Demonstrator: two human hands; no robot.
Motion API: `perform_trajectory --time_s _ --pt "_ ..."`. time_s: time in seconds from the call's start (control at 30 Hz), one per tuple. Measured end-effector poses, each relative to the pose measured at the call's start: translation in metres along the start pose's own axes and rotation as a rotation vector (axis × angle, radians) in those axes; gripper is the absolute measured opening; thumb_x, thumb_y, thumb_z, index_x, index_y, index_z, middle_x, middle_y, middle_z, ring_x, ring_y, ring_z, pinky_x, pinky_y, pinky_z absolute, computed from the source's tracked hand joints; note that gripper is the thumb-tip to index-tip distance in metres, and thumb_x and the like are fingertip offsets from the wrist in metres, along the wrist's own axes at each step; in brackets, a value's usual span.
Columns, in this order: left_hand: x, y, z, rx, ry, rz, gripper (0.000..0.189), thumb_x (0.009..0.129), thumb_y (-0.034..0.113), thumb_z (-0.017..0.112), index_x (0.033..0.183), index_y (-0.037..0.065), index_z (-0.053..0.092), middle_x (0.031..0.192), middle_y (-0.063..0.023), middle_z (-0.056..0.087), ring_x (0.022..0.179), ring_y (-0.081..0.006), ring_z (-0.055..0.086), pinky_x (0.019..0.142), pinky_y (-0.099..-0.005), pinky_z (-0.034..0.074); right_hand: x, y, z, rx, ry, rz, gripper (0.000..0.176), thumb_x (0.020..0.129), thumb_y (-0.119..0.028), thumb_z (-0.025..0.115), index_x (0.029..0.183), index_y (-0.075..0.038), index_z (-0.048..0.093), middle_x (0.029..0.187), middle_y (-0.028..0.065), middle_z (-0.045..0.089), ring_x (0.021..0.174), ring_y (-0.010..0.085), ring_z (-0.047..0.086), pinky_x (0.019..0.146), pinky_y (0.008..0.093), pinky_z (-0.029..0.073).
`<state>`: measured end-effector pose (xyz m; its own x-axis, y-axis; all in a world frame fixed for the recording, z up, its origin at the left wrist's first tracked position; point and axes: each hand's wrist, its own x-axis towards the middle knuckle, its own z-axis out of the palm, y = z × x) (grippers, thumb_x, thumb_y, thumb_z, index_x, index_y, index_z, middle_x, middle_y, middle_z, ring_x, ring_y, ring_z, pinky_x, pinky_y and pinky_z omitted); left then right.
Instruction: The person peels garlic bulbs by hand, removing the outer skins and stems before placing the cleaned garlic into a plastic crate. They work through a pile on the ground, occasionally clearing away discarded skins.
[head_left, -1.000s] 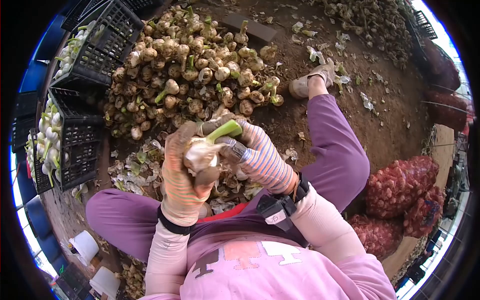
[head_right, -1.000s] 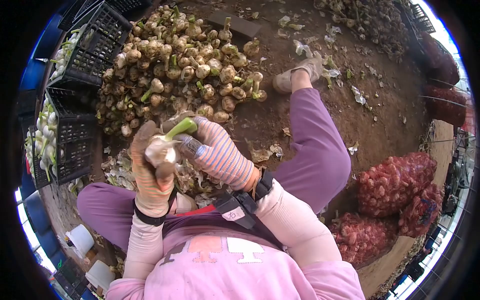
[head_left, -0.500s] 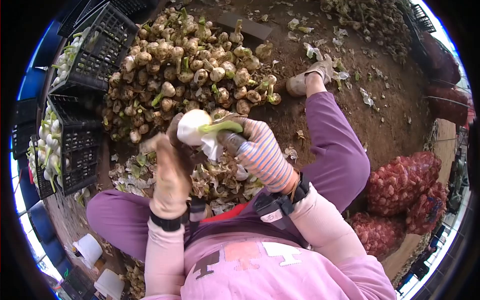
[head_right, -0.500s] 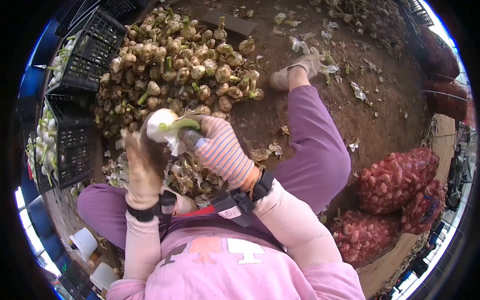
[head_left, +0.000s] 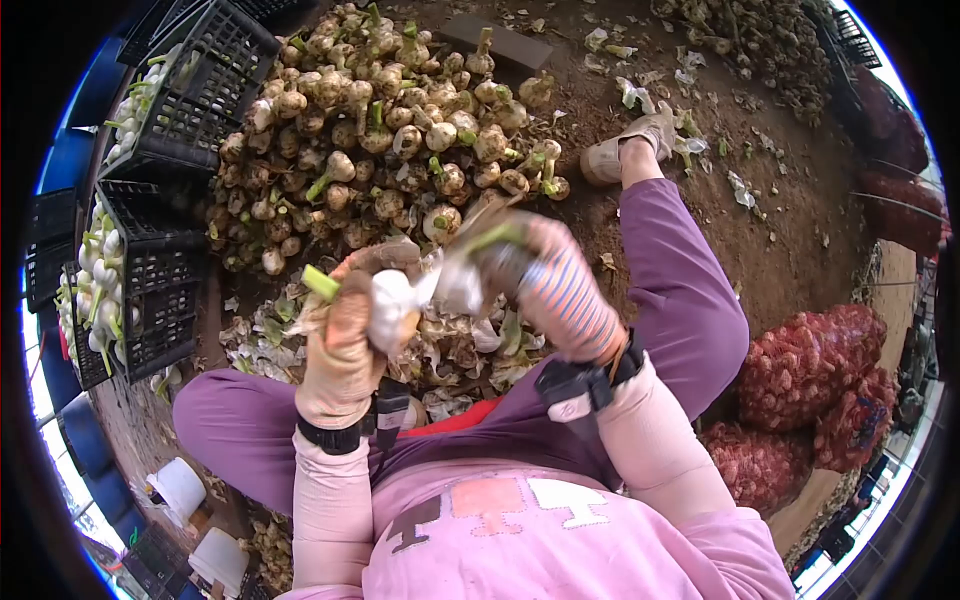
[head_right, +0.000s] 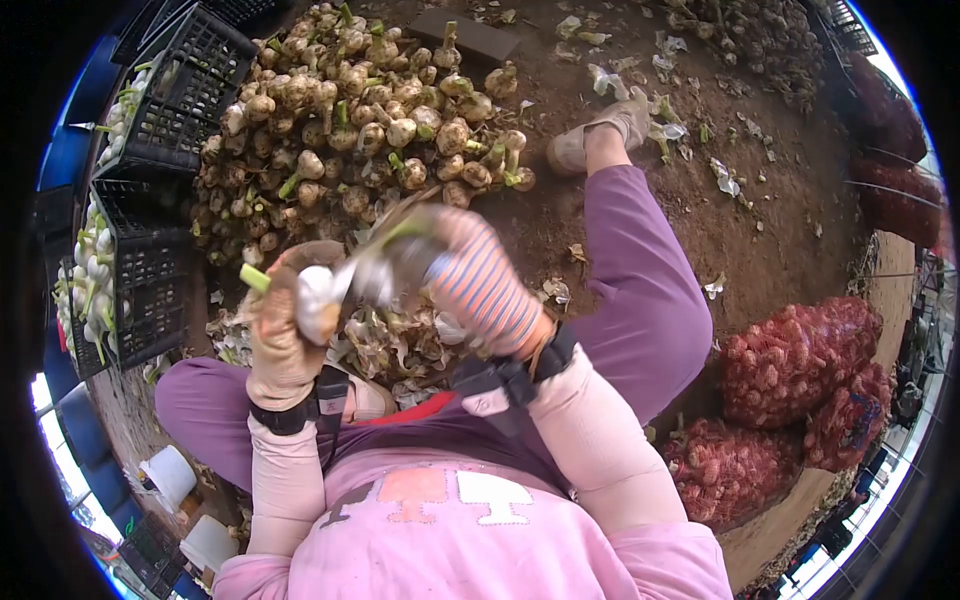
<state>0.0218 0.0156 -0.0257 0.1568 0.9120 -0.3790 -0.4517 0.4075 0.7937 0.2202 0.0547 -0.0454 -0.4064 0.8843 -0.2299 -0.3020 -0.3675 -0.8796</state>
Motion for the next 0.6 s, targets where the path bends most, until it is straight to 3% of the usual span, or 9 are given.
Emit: perform_trajectory --time_s 0.03,0.13,0.17,0.23,0.27,0.3,0.37,0.5,0.6 --pt "0.003 0.0 -0.006 -0.061 -0.124 0.063 0.055 0.087 0.043 0.058 0.118 -0.002 0.051 0.096 -0.0117 0.062 0.065 -0.0062 0.056 0.049 -0.0191 0.045 0.003 -0.007 -0.009 0.078 0.106 0.063 0.022 0.085 -0.004 0.047 0.1 0.002 0.061 0.077 0.0064 0.065 0.07 0.01 0.06 0.061 0.0234 0.049" --pt "0.002 0.017 -0.008 -0.121 -0.16 0.091 0.067 0.084 0.042 0.06 0.131 0.0 0.038 0.105 -0.0157 0.06 0.06 -0.0068 0.054 0.048 -0.0175 0.044 0.019 0.016 -0.028 -0.519 0.095 -0.098 0.027 0.081 -0.009 0.061 0.105 0.003 0.057 0.09 0.011 0.066 0.082 0.0188 0.064 0.074 0.0308 0.05" --pt "0.002 0.018 -0.012 -0.125 -0.145 0.093 0.07 0.083 0.039 0.064 0.136 0.003 0.034 0.107 -0.0165 0.059 0.06 -0.0079 0.054 0.048 -0.0186 0.044 0.017 0.014 -0.022 -0.727 -0.079 0.16 0.06 0.08 -0.016 0.067 0.131 -0.002 0.039 0.111 0.0091 0.058 0.094 0.0134 0.056 0.078 0.0261 0.047" --pt "0.002 0.007 -0.016 0.009 -0.082 0.129 0.071 0.082 0.036 0.066 0.137 0.006 0.033 0.11 -0.0142 0.058 0.065 -0.0096 0.054 0.051 -0.0204 0.045 0.007 0.008 0.004 -0.666 -0.212 -0.102 0.085 0.074 -0.025 0.074 0.14 -0.004 0.025 0.127 0.011 0.047 0.109 0.0163 0.049 0.088 0.0312 0.044" --pt "0.001 0.008 -0.008 0.227 0.0 0.251 0.066 0.084 0.038 0.063 0.135 0.005 0.038 0.121 -0.0134 0.052 0.08 -0.0145 0.058 0.066 -0.0263 0.049 0.006 -0.001 0.015 -0.305 -0.3 0.071 0.097 0.069 -0.032 0.078 0.142 -0.004 0.02 0.134 0.0118 0.039 0.116 0.0181 0.044 0.094 0.0339 0.04" --pt "0.001 0.01 -0.006 0.588 0.021 0.366 0.058 0.087 0.042 0.056 0.131 0.005 0.045 0.131 -0.0151 0.043 0.099 -0.0201 0.056 0.081 -0.0315 0.047 0.004 -0.005 0.022 -0.173 -0.275 0.041 0.088 0.07 -0.03 0.077 0.137 -0.001 0.029 0.128 0.0091 0.045 0.112 0.018 0.046 0.092 0.0323 0.041" --pt "0.004 0.01 -0.005 0.886 -0.063 0.538 0.055 0.089 0.045 0.05 0.127 0.005 0.05 0.132 -0.0173 0.04 0.115 -0.0243 0.048 0.091 -0.0334 0.042 0.01 0.003 0.023 -0.099 -0.273 -0.007 0.056 0.076 -0.024 0.073 0.119 0.001 0.047 0.104 0.0093 0.056 0.097 0.0157 0.053 0.084 0.0283 0.044" --pt "0.004 0.009 -0.007 1.157 -0.021 0.711 0.055 0.089 0.044 0.048 0.128 0.005 0.05 0.126 -0.0168 0.043 0.115 -0.0249 0.047 0.086 -0.0315 0.044 0.006 0.003 0.028 0.103 -0.246 0.147 0.028 0.083 -0.018 0.066 0.101 -0.002 0.053 0.088 0.0011 0.054 0.082 0.0085 0.05 0.073 0.0233 0.044" --pt "0.004 0.007 -0.006 1.034 0.174 0.63 0.042 0.093 0.027 0.048 0.127 0.003 0.05 0.102 -0.0099 0.054 0.091 -0.0176 0.057 0.072 -0.0283 0.047 0.003 -0.008 0.029 0.11 -0.108 0.124 0.015 0.087 -0.014 0.059 0.095 -0.006 0.05 0.084 -0.0013 0.052 0.074 0.0047 0.047 0.066 0.0191 0.041"
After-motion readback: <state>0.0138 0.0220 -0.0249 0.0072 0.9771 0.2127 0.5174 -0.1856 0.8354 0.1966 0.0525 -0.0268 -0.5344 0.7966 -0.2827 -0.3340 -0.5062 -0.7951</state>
